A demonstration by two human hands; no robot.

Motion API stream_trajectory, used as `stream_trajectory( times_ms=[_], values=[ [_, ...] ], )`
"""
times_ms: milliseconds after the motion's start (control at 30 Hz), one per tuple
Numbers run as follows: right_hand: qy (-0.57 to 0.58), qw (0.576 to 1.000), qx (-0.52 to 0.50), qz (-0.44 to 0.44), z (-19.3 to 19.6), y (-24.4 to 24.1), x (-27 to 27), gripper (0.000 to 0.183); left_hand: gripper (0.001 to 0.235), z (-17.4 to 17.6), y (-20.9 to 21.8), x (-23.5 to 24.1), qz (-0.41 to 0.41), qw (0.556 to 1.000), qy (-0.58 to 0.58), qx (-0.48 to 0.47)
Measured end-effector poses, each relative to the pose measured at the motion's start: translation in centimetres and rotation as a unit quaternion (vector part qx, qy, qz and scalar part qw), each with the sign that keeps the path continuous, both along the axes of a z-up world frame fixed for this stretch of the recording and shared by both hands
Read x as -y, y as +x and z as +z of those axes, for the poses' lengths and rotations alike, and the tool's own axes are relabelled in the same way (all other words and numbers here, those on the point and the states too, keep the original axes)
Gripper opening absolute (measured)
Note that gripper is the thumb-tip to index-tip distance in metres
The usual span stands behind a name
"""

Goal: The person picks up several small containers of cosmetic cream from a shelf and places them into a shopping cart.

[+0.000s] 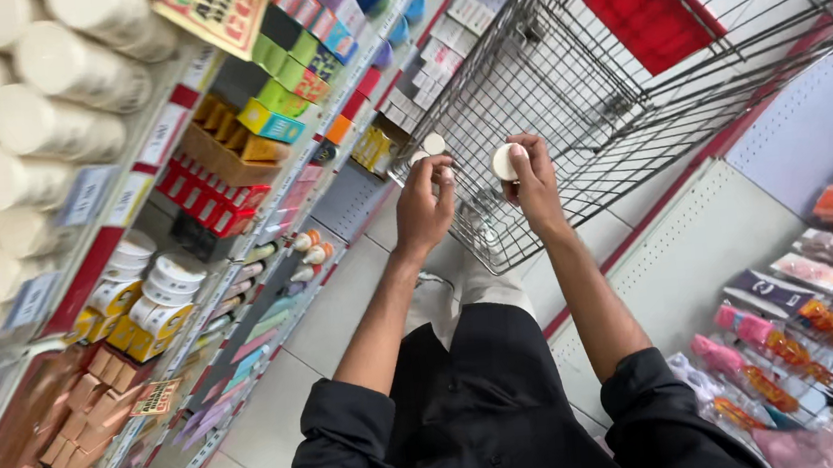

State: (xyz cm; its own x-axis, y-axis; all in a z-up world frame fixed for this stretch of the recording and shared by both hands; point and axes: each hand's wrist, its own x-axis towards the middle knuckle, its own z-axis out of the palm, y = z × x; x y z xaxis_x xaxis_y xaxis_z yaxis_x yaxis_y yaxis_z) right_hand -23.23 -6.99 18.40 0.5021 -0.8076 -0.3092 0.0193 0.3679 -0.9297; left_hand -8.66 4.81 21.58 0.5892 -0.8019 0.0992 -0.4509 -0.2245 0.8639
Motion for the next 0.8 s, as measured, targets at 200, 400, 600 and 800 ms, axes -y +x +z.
stream_trajectory(
  times_ms=[200, 400, 600, 800],
  values=[
    [0.045, 0.985, -0.144, 0.084, -9.7, 0.7, 5.9, 0.033, 0.025, -14.4, -0.7, 1.4, 0.009, 0.978, 0.146, 0.15],
    [0.073, 0.972, -0.126, 0.183, -25.6, 5.2, 7.6, 0.044, 0.022, -20.5, -0.4, 2.4, 0.006, 0.949, 0.242, 0.201],
    [0.061, 0.973, -0.105, 0.196, -33.5, 10.3, 3.8, 0.033, 0.021, -24.3, -1.2, 2.0, 0.087, 0.945, 0.175, 0.261],
    [-0.03, 0.972, -0.163, 0.169, -35.1, 12.9, 0.0, 0.02, 0.02, -24.6, -0.9, 2.1, 0.115, 0.946, 0.15, 0.264]
  ],
)
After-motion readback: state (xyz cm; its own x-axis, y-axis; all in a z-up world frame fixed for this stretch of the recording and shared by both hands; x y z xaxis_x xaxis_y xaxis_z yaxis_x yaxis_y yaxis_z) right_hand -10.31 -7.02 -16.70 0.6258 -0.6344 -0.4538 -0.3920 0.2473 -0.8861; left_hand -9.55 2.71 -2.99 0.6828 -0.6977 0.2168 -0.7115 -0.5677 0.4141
